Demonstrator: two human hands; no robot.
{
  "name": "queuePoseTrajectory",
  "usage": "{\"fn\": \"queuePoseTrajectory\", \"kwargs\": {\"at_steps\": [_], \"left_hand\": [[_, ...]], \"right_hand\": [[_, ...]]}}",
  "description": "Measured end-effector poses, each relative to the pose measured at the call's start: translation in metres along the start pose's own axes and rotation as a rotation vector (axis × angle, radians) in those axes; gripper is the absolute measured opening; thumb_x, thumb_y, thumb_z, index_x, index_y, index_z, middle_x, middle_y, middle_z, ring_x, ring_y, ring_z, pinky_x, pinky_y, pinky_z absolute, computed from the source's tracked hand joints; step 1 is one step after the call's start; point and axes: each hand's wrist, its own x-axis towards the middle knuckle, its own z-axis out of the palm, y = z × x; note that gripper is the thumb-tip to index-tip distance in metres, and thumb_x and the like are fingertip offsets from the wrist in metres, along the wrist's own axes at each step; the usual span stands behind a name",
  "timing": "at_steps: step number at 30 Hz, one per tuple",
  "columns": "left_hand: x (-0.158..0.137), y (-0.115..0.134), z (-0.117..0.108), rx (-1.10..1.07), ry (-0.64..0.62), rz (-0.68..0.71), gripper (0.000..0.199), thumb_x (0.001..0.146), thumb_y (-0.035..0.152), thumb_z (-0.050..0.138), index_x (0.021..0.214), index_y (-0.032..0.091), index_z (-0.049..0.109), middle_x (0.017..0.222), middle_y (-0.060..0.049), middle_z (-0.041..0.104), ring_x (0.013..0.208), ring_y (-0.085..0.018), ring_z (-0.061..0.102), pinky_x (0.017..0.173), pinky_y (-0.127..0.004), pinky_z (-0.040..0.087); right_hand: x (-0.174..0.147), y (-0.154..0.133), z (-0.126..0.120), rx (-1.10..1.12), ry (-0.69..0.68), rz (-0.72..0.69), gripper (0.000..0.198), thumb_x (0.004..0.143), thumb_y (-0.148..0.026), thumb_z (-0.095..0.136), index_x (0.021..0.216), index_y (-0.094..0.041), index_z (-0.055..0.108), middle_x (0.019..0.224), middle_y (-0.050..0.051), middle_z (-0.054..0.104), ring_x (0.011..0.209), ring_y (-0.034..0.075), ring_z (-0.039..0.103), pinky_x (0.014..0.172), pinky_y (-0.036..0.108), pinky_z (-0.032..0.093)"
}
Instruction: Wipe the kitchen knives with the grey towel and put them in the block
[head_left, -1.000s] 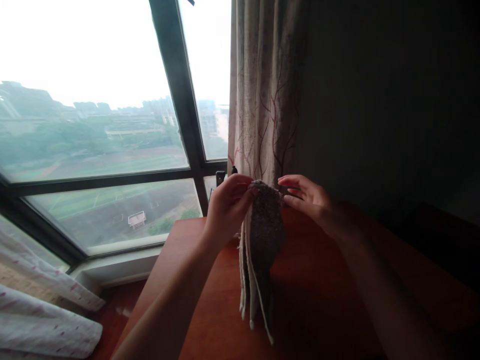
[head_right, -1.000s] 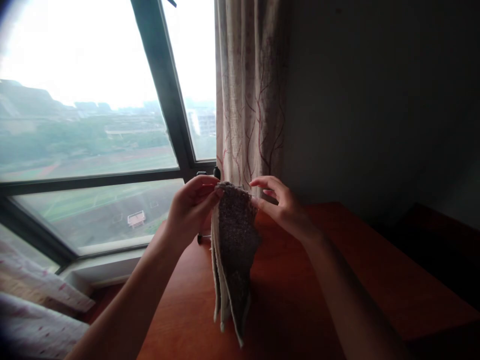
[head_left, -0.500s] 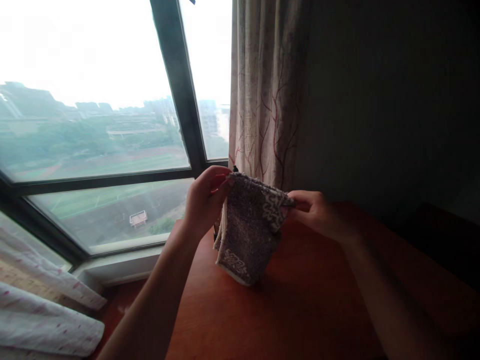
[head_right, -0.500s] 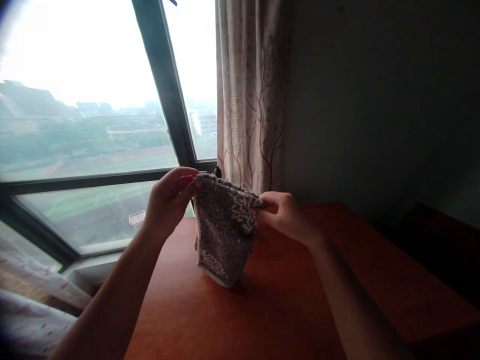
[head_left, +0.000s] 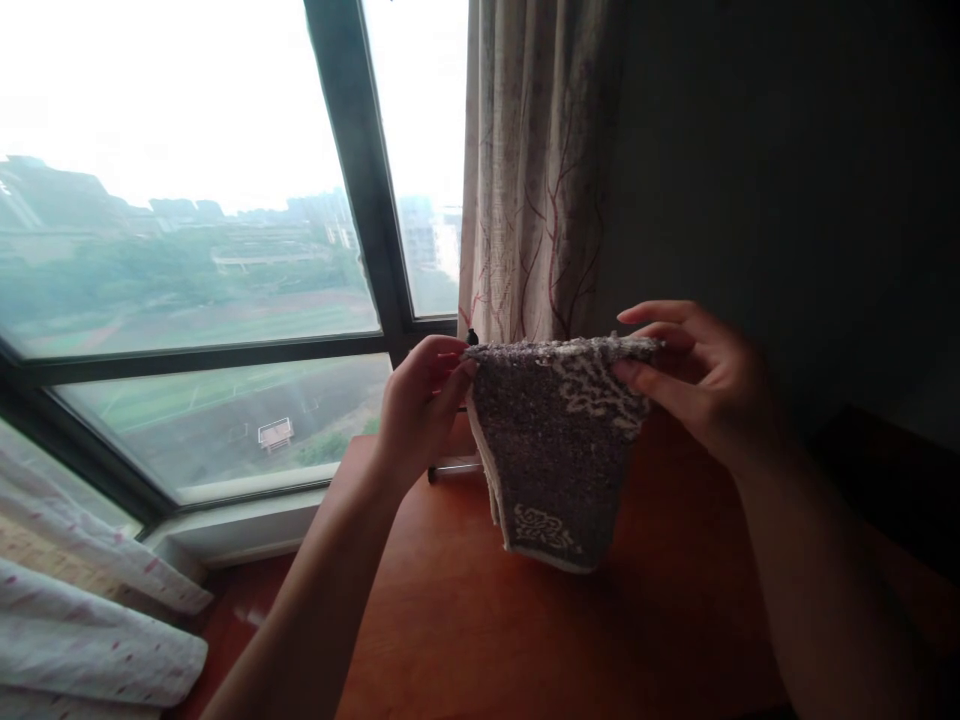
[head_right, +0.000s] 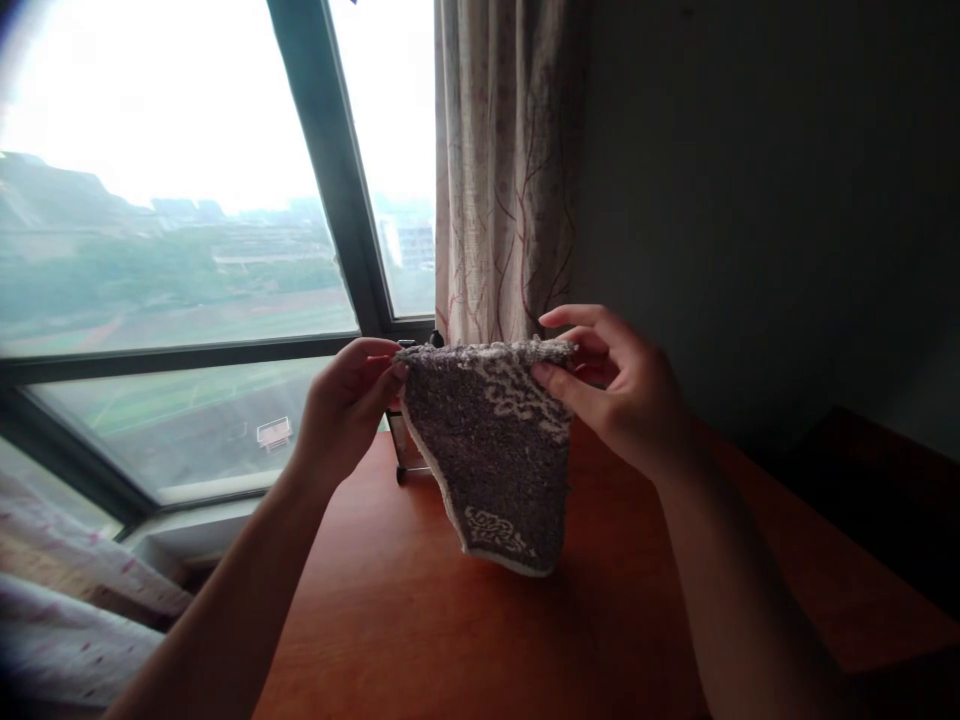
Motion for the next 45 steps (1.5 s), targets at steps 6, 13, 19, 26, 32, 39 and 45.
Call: {"fn": "queuePoseTrajectory", "kwargs": {"at_steps": [6, 13, 19, 26, 32, 39, 45], "left_hand": [[-0.015, 0.029, 0.012, -0.161, -0.092, -0.057, 0.018, 0.078, 0.035, 0.071, 0.087, 0.021, 0.064, 0.063, 0.002, 0.059, 0.054, -0.011, 0.052, 0.047, -0.021, 0.041], [-0.006, -0.037, 0.026, -0.160, -0.128, -0.196, 0.017, 0.080, 0.032, 0.067, 0.086, 0.018, 0.059, 0.064, 0.004, 0.057, 0.054, -0.009, 0.050, 0.045, -0.017, 0.037], [-0.030, -0.114, 0.029, 0.144, -0.091, -0.179, 0.011, 0.082, 0.031, 0.062, 0.084, 0.020, 0.060, 0.072, 0.000, 0.064, 0.064, -0.015, 0.060, 0.055, -0.022, 0.046], [-0.107, -0.118, 0.016, 0.180, -0.298, -0.147, 0.013, 0.091, 0.026, 0.052, 0.100, 0.021, 0.059, 0.094, -0.005, 0.068, 0.088, -0.019, 0.064, 0.078, -0.029, 0.050], [-0.192, -0.119, 0.013, 0.305, -0.624, -0.121, 0.016, 0.084, 0.012, 0.053, 0.085, 0.023, 0.064, 0.101, -0.007, 0.069, 0.100, -0.021, 0.062, 0.087, -0.031, 0.049], [-0.194, -0.126, 0.007, 0.344, -0.534, -0.198, 0.030, 0.083, 0.005, 0.046, 0.095, 0.025, 0.066, 0.107, -0.006, 0.069, 0.103, -0.020, 0.063, 0.092, -0.032, 0.048], [-0.180, -0.149, 0.019, 0.466, -0.373, -0.208, 0.021, 0.085, 0.014, 0.050, 0.097, 0.024, 0.065, 0.105, -0.007, 0.070, 0.100, -0.022, 0.064, 0.089, -0.035, 0.049]], "right_hand": [[-0.008, -0.011, -0.017, 0.166, 0.079, -0.008, 0.026, 0.076, -0.031, 0.074, 0.101, -0.032, 0.067, 0.078, 0.000, 0.059, 0.067, 0.014, 0.054, 0.055, 0.025, 0.043], [0.003, 0.072, -0.001, 0.233, -0.024, 0.250, 0.035, 0.073, -0.041, 0.076, 0.100, -0.023, 0.065, 0.080, 0.000, 0.067, 0.072, 0.015, 0.062, 0.062, 0.026, 0.049], [-0.021, 0.156, 0.024, 0.091, -0.026, 0.351, 0.038, 0.069, -0.041, 0.077, 0.097, -0.018, 0.067, 0.091, 0.006, 0.070, 0.089, 0.023, 0.065, 0.078, 0.034, 0.051], [-0.110, 0.160, 0.011, 0.084, -0.197, 0.392, 0.025, 0.078, -0.028, 0.067, 0.102, -0.020, 0.066, 0.104, 0.007, 0.070, 0.097, 0.024, 0.065, 0.088, 0.035, 0.053], [-0.189, 0.175, -0.001, -0.164, -0.473, 0.340, 0.034, 0.068, -0.005, 0.050, 0.089, -0.023, 0.070, 0.101, 0.005, 0.071, 0.100, 0.024, 0.065, 0.094, 0.037, 0.049], [-0.196, 0.188, 0.015, -0.367, -0.247, 0.269, 0.031, 0.081, -0.013, 0.043, 0.096, -0.022, 0.069, 0.105, 0.007, 0.070, 0.102, 0.023, 0.065, 0.093, 0.039, 0.051], [-0.191, 0.173, 0.095, -0.628, -0.237, 0.151, 0.044, 0.089, -0.033, 0.048, 0.130, -0.018, 0.056, 0.139, 0.013, 0.053, 0.130, 0.030, 0.046, 0.107, 0.048, 0.040]]}}
